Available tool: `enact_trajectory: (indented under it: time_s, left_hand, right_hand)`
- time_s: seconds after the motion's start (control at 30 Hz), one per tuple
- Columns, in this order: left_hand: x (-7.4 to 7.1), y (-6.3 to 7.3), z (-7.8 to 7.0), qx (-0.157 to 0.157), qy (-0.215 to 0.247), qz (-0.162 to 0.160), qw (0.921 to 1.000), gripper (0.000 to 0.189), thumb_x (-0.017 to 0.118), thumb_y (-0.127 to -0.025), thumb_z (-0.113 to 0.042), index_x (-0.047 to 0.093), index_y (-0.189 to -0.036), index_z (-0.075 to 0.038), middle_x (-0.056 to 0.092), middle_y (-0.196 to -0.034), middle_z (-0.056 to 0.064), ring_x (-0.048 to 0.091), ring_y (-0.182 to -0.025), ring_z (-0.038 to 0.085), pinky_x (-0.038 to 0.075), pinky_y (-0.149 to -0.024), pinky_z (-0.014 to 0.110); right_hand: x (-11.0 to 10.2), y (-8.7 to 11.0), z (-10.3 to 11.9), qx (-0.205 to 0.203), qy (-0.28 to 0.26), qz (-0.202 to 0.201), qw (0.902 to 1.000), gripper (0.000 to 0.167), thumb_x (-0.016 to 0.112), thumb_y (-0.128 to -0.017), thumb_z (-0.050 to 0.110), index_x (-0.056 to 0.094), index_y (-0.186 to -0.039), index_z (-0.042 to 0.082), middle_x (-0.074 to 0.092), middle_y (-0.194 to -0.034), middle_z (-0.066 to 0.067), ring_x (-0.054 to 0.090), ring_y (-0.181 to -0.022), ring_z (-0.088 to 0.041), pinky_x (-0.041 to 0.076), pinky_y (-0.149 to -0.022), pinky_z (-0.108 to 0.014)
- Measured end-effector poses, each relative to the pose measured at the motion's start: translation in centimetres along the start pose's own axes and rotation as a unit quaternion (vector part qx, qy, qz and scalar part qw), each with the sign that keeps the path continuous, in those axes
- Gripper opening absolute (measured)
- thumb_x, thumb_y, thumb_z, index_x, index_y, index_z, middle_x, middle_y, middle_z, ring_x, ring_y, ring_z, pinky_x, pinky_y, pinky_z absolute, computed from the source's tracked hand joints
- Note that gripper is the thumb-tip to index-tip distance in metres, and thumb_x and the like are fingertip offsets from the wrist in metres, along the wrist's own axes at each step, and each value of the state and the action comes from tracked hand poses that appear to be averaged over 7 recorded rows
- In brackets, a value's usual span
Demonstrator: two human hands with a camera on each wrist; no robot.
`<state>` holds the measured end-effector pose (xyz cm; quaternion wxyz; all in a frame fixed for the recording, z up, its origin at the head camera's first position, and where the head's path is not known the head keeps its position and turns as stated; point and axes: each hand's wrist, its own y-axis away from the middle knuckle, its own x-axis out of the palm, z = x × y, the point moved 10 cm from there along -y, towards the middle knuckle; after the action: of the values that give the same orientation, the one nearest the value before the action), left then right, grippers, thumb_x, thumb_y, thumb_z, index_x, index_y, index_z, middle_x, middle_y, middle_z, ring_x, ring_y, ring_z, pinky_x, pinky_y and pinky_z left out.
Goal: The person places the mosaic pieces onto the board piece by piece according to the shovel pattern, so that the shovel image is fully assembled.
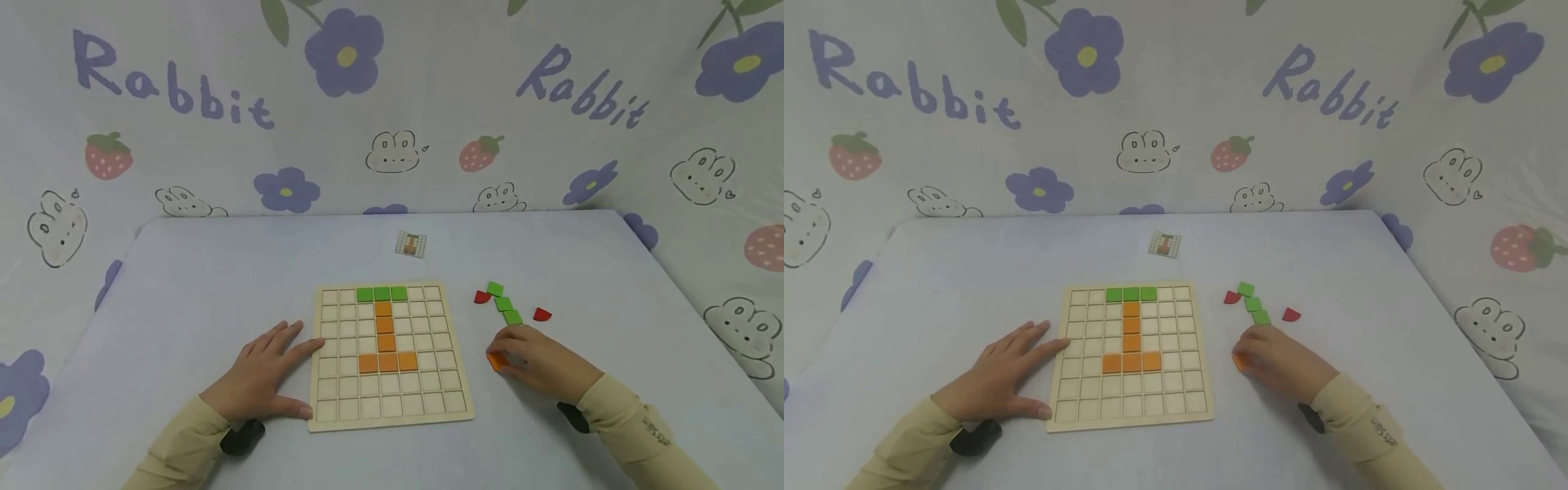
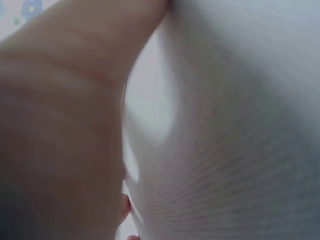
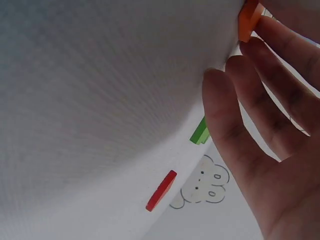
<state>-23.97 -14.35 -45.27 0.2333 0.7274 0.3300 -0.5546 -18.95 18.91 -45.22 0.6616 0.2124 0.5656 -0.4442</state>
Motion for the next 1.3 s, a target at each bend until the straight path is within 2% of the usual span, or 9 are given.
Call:
enact_trajectory:
  time_s: [0.3,0.43,0.7,0.83,1.13,1.3]
  left_hand:
    - [-0.2,0.0,-0.2,0.011,0.002,-0.014,0.9998,0.096,0.071,-0.066,-0.068,0.04,-0.146,-0.025,0.03,-0.152,0.022,0.025,-0.138,0.046,0.029,-0.1,0.065]
    - [-0.1,0.1,-0.1,0.003,0.001,-0.007,1.0,0.096,0.07,-0.067,-0.069,0.039,-0.146,-0.025,0.029,-0.153,0.02,0.024,-0.14,0.044,0.029,-0.102,0.064]
    - [-0.1,0.1,-0.1,0.001,0.006,0.001,1.0,0.095,0.07,-0.068,-0.068,0.038,-0.147,-0.025,0.028,-0.153,0.02,0.023,-0.14,0.045,0.028,-0.103,0.064]
    - [-0.2,0.1,-0.1,0.001,0.007,0.002,1.0,0.095,0.07,-0.068,-0.069,0.038,-0.147,-0.025,0.028,-0.154,0.02,0.022,-0.14,0.044,0.027,-0.103,0.064]
    - [0.1,0.1,-0.3,0.001,-0.003,-0.003,1.0,0.095,0.069,-0.068,-0.07,0.039,-0.146,-0.026,0.028,-0.153,0.019,0.023,-0.141,0.044,0.028,-0.103,0.063]
    - [0.4,0.3,-0.4,-0.003,-0.006,-0.007,1.0,0.095,0.07,-0.067,-0.07,0.039,-0.146,-0.026,0.028,-0.153,0.019,0.023,-0.141,0.043,0.028,-0.103,0.063]
  right_hand:
    - [0.1,0.0,-0.1,0.001,0.0,-0.005,1.0,0.027,0.077,-0.08,0.009,0.067,-0.105,0.008,0.058,-0.101,0.004,0.053,-0.09,-0.008,0.052,-0.076,-0.024]
    - [0.0,-0.1,0.1,-0.002,0.003,-0.007,1.0,0.026,0.076,-0.08,0.008,0.067,-0.105,0.006,0.058,-0.1,0.002,0.053,-0.087,-0.009,0.052,-0.073,-0.024]
    - [-0.9,-0.5,0.6,-0.023,0.028,-0.058,0.9976,0.028,0.079,-0.075,0.007,0.067,-0.1,0.004,0.057,-0.094,0.0,0.055,-0.078,-0.005,0.052,-0.067,-0.019]
    - [-1.5,-1.1,1.0,-0.024,0.02,-0.067,0.9973,0.03,0.08,-0.074,0.005,0.067,-0.1,0.003,0.056,-0.095,0.0,0.058,-0.077,-0.007,0.054,-0.067,-0.019]
    - [-3.0,-2.7,3.7,-0.081,0.017,-0.089,0.9925,0.028,0.078,-0.074,0.007,0.067,-0.099,0.007,0.057,-0.095,0.002,0.056,-0.077,-0.008,0.052,-0.065,-0.018]
    - [-3.6,-3.9,5.4,-0.12,0.017,-0.108,0.9868,0.028,0.078,-0.075,0.008,0.067,-0.101,0.006,0.057,-0.093,0.0,0.054,-0.076,-0.008,0.051,-0.064,-0.017]
